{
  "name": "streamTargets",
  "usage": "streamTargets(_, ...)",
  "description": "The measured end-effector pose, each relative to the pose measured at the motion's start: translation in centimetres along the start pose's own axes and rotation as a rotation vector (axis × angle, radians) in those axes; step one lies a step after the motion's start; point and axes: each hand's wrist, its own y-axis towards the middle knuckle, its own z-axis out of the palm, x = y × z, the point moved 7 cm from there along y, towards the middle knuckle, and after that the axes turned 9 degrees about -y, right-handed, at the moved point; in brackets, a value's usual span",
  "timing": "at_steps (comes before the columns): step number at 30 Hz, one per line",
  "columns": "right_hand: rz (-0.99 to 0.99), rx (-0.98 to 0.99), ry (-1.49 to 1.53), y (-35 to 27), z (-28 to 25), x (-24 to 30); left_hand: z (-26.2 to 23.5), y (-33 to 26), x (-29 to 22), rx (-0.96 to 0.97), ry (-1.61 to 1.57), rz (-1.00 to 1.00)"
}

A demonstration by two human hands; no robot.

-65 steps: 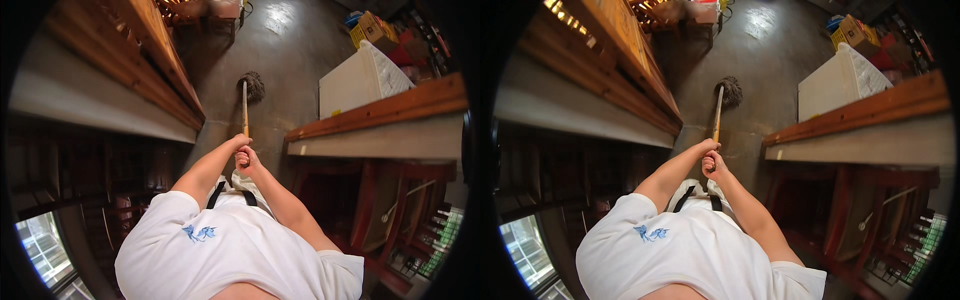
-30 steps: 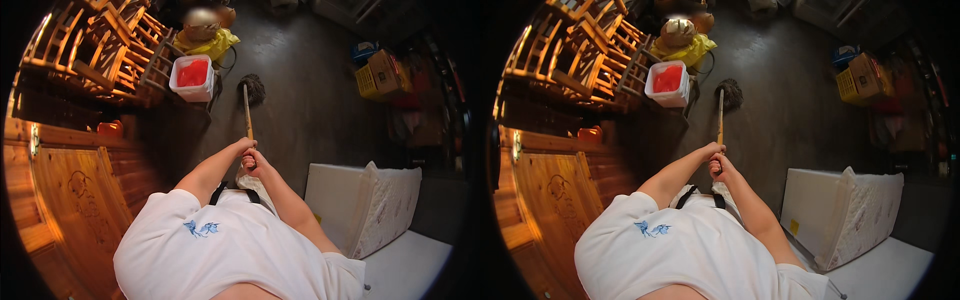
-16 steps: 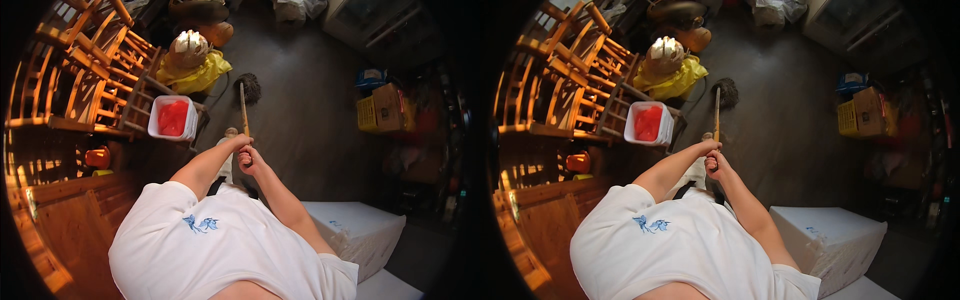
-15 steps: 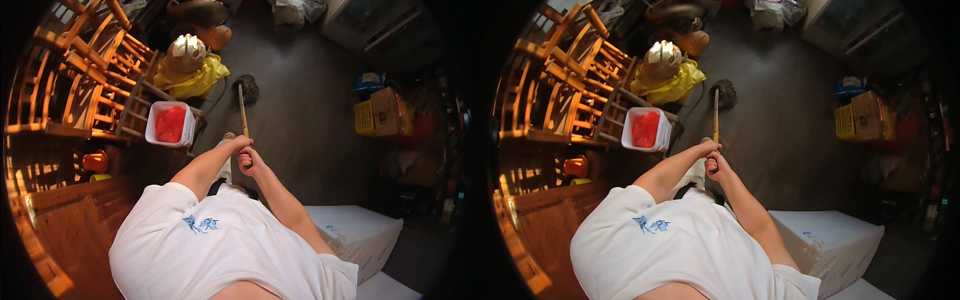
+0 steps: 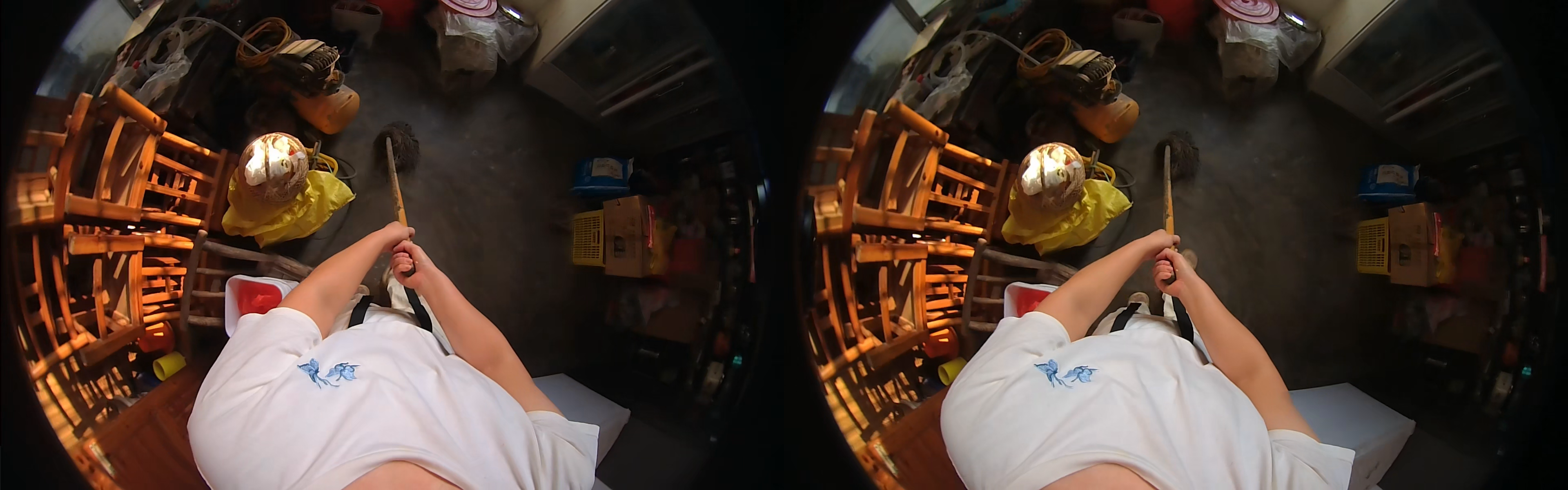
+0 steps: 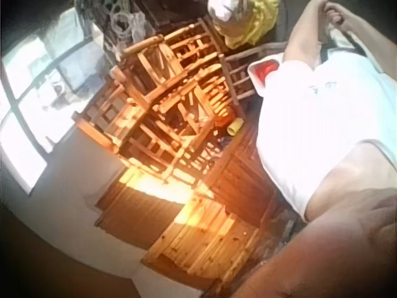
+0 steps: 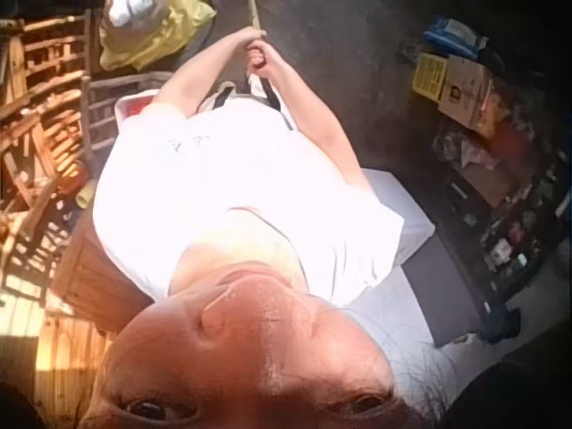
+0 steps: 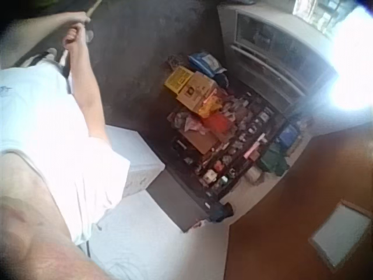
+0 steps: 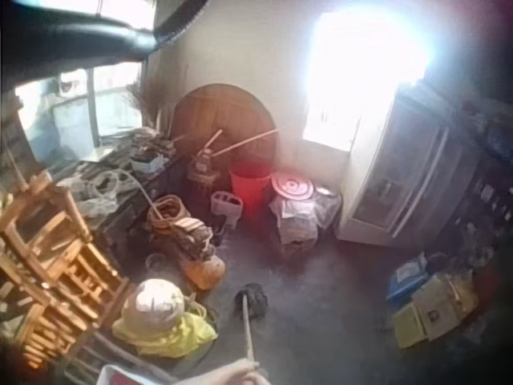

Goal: The person mops a concrete floor in a cluttered room using a traditional string mop. They navigate around furniture, boxes, and a large round table, moving from an indoor area to an outdoor patio space. The person repeatedly dips the mop into a yellow bucket of water to wet it during the process.

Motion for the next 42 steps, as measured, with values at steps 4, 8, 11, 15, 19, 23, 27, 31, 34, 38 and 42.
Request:
streamTargets(4,0.056,0.054,0.012,1.6,3.3,9.6,-1.0,5.6,-8.4,-0.022,0.005,0.003)
streamTargets(8,0.052,0.045,-0.021,2.2,8.0,19.0,-2.9,13.8,-15.0,-0.058,-0.039,-0.045)
streamTargets(11,0.012,0.040,-0.051,1.5,12.0,26.3,-4.0,18.8,-21.7,-0.023,-0.026,0.027)
streamTargets(15,-0.011,0.058,-0.003,2.3,16.0,34.3,-4.9,21.4,-30.0,-0.035,-0.045,-0.072)
streamTargets(19,0.003,0.098,0.015,3.9,19.6,41.2,-6.9,26.8,-36.0,-0.001,0.014,-0.079)
streamTargets(23,-0.011,0.048,0.016,5.7,23.7,49.0,-9.6,32.3,-42.7,-0.006,0.005,-0.107)
streamTargets(27,-0.057,0.053,-0.020,9.3,27.5,57.6,-12.9,40.9,-48.3,0.049,0.035,-0.093)
streamTargets(31,-0.147,-0.062,-0.159,11.8,32.2,66.0,-16.3,45.6,-55.8,0.024,-0.060,-0.121)
streamTargets(34,-0.227,-0.163,-0.288,12.7,33.7,72.3,-17.1,50.7,-59.5,0.030,-0.195,-0.096)
streamTargets(38,-0.215,-0.317,-0.505,11.1,30.4,76.8,-13.1,52.1,-61.6,0.045,-0.463,-0.253)
streamTargets(42,-0.214,-0.516,-1.010,2.4,29.8,74.8,-11.4,54.7,-61.1,-0.064,-0.350,-0.312)
